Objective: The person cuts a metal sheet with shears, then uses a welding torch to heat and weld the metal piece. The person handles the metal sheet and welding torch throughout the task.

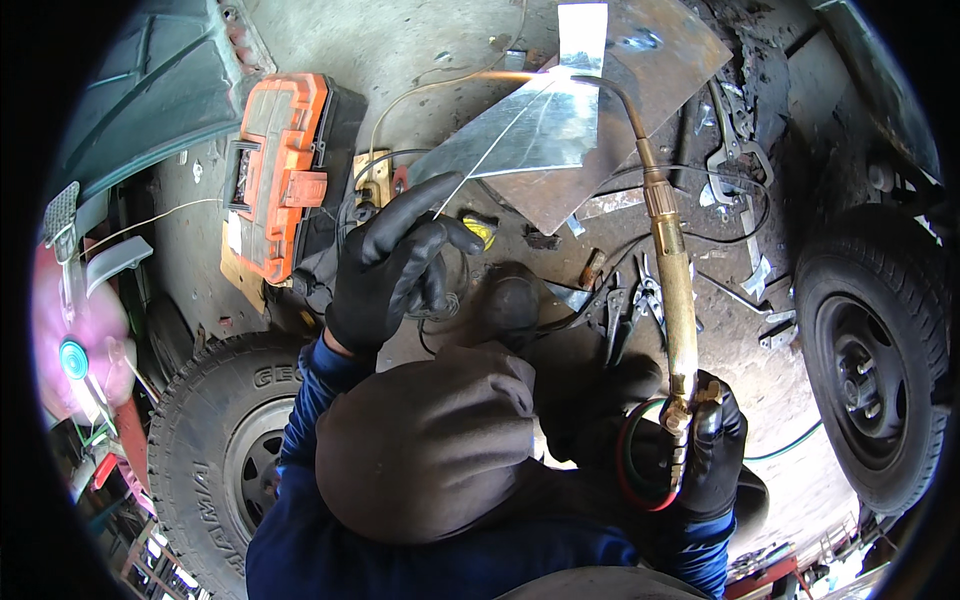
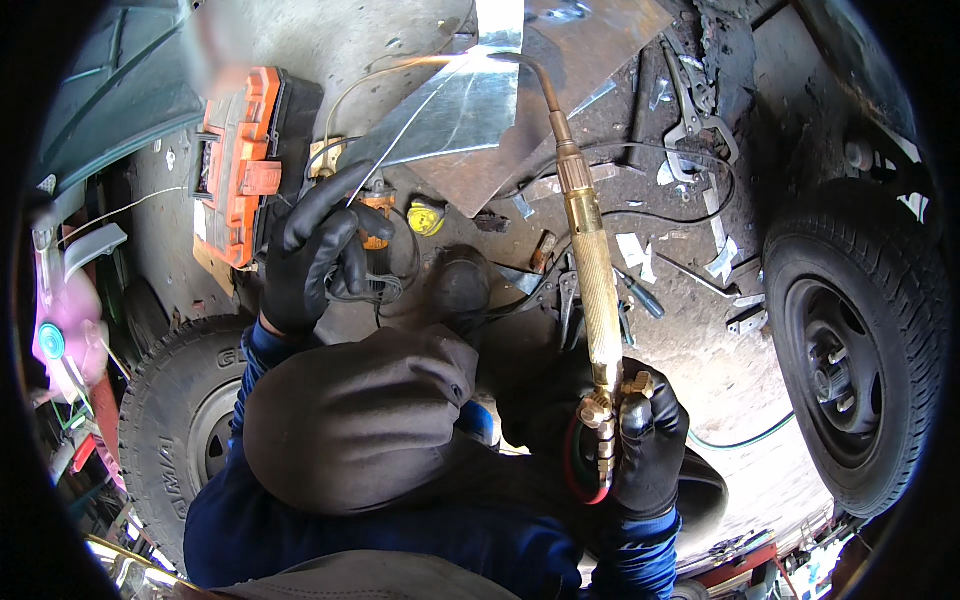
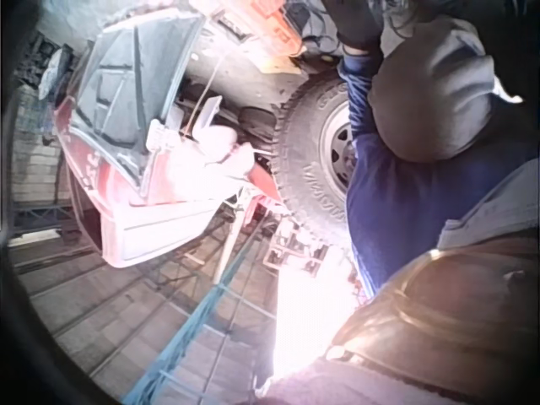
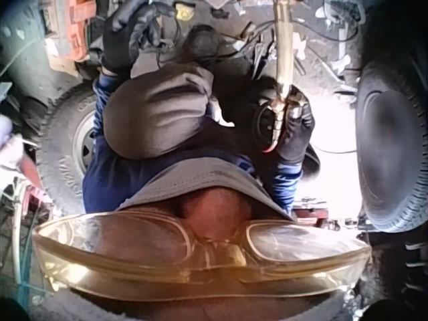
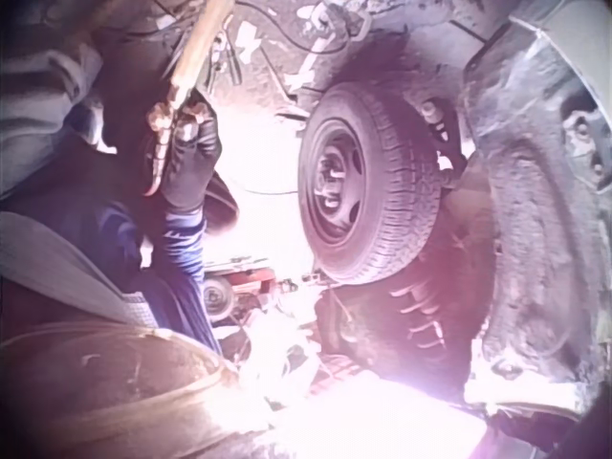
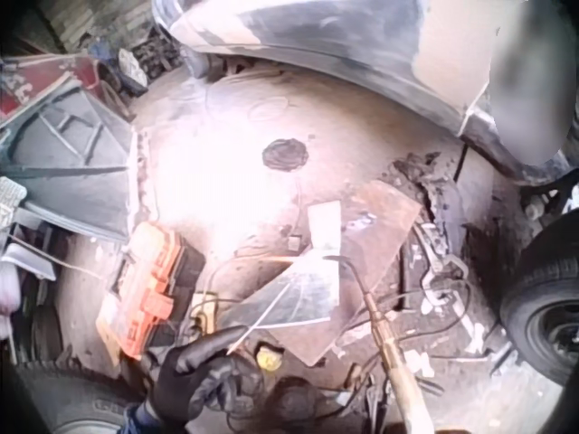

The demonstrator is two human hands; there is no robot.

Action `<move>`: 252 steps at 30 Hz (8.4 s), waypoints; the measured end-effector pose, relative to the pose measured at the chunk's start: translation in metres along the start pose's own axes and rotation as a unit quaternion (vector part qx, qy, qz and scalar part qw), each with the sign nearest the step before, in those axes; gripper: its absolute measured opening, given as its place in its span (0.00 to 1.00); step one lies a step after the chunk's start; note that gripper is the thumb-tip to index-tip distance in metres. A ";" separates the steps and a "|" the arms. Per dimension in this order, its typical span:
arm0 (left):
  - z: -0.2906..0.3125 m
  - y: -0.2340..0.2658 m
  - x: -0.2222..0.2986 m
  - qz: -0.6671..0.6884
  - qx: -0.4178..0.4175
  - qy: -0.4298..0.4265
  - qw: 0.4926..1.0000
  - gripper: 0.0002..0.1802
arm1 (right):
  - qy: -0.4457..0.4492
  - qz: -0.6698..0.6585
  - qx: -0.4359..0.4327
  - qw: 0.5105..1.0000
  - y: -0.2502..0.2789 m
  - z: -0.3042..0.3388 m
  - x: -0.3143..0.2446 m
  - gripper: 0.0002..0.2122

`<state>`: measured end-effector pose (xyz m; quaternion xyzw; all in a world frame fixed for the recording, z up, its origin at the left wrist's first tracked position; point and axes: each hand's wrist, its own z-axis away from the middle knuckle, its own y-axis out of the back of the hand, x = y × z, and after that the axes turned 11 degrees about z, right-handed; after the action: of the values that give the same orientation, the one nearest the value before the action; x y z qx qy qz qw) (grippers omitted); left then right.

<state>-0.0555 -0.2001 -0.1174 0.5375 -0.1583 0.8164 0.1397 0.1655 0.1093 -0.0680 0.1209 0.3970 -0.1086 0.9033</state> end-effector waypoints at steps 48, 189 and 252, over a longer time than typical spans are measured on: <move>-0.001 0.003 -0.005 -0.020 0.002 -0.006 1.000 0.30 | -0.007 0.062 0.001 0.998 -0.002 -0.004 -0.006 0.26; -0.002 -0.010 -0.049 -0.216 -0.156 -0.039 0.963 0.36 | 0.031 -0.019 0.026 0.999 -0.005 0.021 0.004 0.30; -0.036 -0.017 0.041 0.032 -0.061 0.067 0.995 0.29 | -0.011 -0.081 0.037 0.996 -0.042 0.012 0.011 0.22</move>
<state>-0.0941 -0.1681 -0.0912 0.4671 -0.2154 0.8433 0.1558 0.1689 0.0651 -0.0741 0.1205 0.3912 -0.1973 0.8908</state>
